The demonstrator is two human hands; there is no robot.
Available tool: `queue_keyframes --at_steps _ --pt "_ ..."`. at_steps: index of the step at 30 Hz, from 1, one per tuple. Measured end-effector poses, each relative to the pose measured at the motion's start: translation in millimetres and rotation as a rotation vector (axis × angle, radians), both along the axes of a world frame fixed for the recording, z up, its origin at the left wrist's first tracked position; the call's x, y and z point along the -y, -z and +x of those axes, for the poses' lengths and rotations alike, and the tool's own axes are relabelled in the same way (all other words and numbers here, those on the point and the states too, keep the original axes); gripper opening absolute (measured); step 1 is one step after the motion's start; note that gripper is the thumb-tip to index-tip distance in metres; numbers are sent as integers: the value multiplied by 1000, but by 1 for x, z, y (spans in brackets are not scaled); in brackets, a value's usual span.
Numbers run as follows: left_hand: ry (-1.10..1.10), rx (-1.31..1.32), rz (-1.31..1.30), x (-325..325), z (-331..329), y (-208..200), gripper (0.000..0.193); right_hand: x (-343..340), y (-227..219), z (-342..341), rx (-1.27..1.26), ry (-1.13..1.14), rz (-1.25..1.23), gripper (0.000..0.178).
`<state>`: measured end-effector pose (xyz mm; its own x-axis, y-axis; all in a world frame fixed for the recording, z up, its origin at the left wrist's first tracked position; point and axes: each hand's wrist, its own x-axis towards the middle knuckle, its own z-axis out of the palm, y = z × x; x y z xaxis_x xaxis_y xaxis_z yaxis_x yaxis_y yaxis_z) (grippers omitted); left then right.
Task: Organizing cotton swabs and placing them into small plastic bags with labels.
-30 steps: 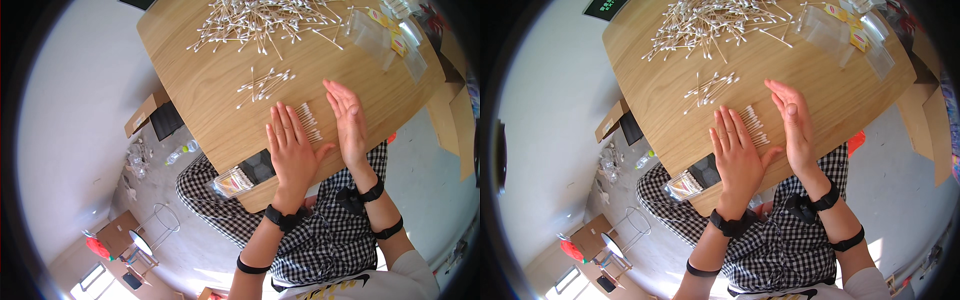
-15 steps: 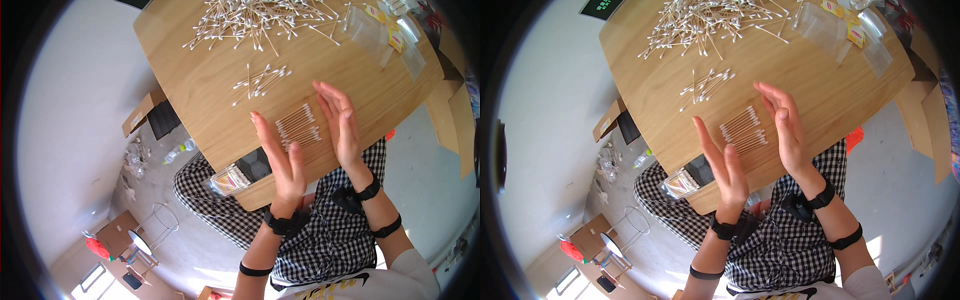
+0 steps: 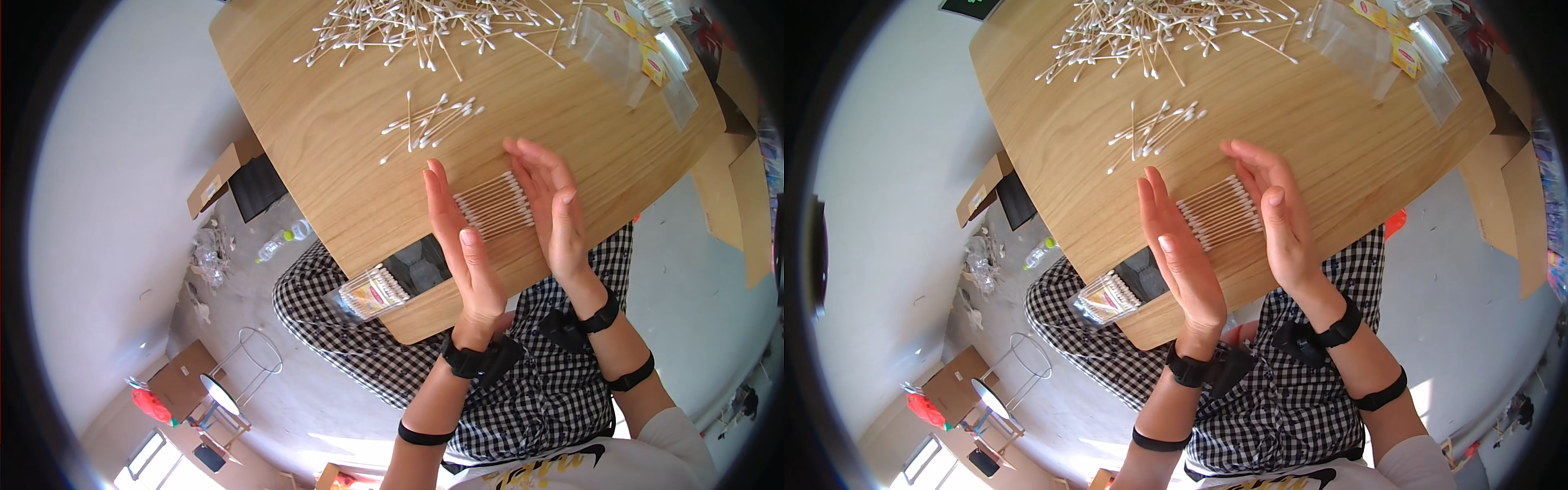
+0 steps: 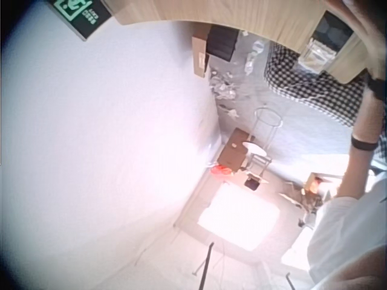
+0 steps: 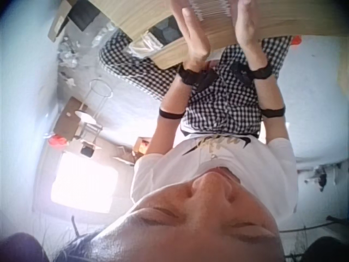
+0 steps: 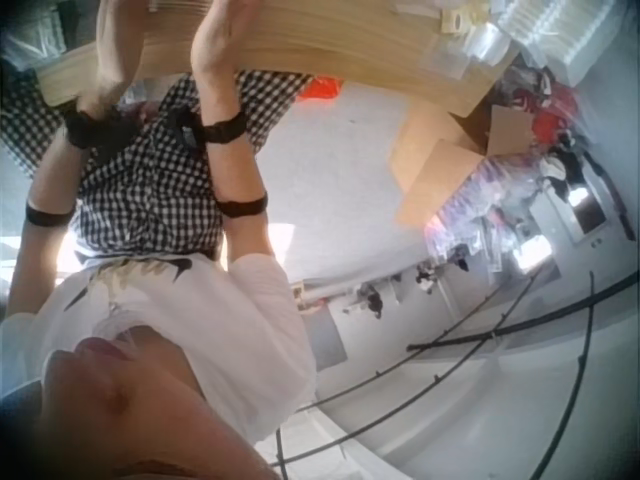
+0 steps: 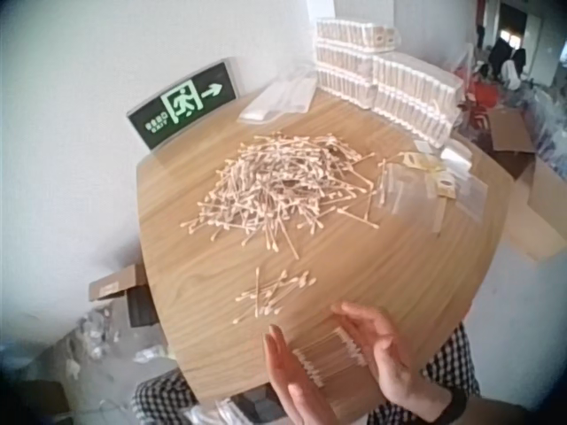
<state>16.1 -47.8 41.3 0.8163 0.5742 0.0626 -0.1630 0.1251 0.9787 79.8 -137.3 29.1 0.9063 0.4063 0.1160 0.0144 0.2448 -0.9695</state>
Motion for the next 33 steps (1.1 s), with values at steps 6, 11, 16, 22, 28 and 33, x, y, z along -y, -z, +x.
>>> queue_keyframes --at_steps 6,11,16,22,28,33 --pt "-3 -52 131 2 -3 -5 76 3 -3 3 -68 41 87 69" --pt "115 -363 838 -7 -29 -8 86 34 -26 19 184 119 -366 25" --pt "171 -524 1087 -4 -54 -14 96 34 -41 22 655 -51 -804 17" --pt "310 -632 1254 21 -41 -4 107 18 -41 28 809 -184 -886 15" --pt "313 -653 1299 26 -40 9 109 17 -39 37 800 -262 -966 13" --pt "315 -651 1306 26 -41 10 109 12 -46 42 729 -382 -1055 13"
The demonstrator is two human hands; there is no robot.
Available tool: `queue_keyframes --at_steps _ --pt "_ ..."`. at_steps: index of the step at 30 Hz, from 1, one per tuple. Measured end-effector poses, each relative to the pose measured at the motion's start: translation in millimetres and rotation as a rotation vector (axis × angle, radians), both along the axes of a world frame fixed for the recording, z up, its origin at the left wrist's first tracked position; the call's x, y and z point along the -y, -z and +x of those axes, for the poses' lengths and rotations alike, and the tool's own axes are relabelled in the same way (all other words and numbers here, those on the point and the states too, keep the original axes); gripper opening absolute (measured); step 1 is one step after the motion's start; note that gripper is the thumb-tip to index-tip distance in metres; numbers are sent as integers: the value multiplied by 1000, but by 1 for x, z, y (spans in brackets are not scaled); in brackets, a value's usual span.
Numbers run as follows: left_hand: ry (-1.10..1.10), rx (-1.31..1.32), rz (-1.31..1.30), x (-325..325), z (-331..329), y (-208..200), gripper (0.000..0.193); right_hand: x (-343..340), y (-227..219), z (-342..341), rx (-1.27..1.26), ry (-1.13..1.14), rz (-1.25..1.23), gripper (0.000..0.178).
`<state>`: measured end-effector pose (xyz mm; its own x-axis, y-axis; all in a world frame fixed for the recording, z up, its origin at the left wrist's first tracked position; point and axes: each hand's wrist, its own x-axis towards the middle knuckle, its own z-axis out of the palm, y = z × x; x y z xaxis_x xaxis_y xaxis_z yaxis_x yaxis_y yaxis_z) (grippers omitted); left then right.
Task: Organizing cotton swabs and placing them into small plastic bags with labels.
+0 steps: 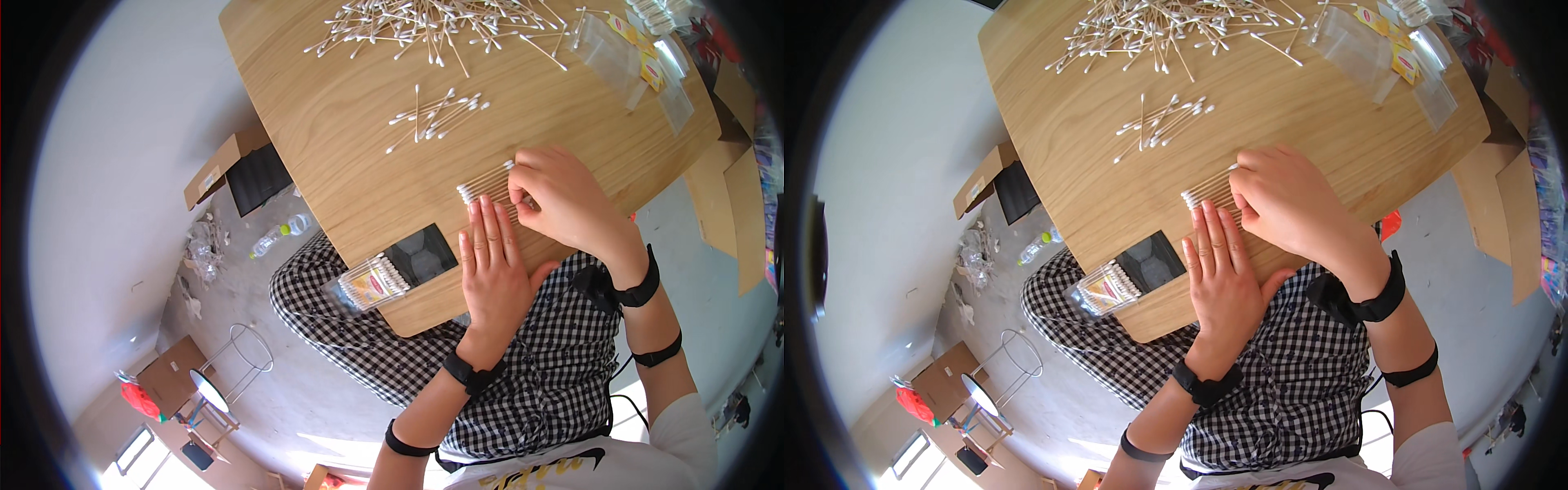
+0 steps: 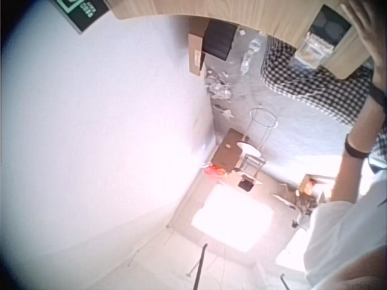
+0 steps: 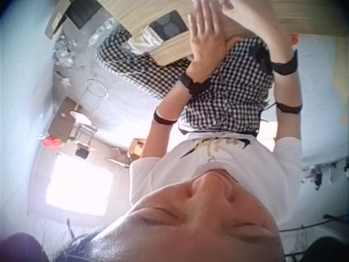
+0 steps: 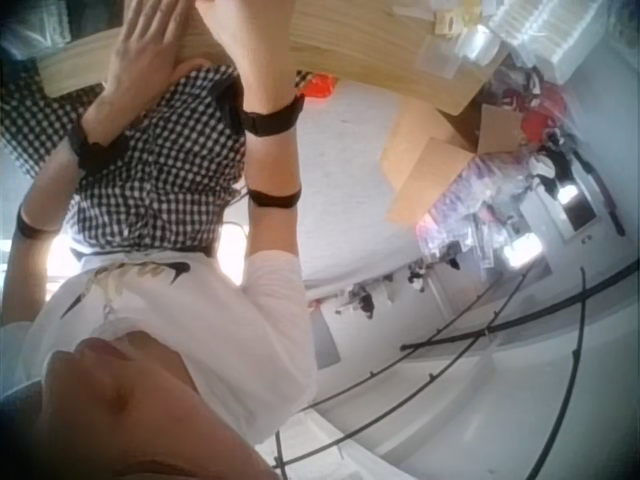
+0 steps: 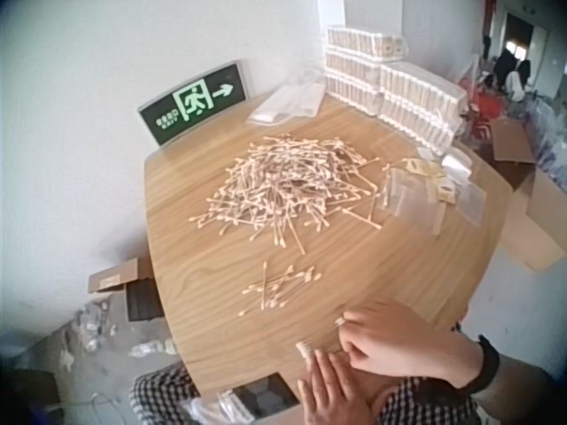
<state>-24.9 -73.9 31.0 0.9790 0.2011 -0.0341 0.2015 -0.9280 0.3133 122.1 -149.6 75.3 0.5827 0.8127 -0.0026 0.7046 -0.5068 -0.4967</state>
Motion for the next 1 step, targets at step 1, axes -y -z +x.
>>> queue_keyframes --at_steps 1 --pt "-3 1 0 0 0 0 108 -1 0 2 -41 -11 -33 13"
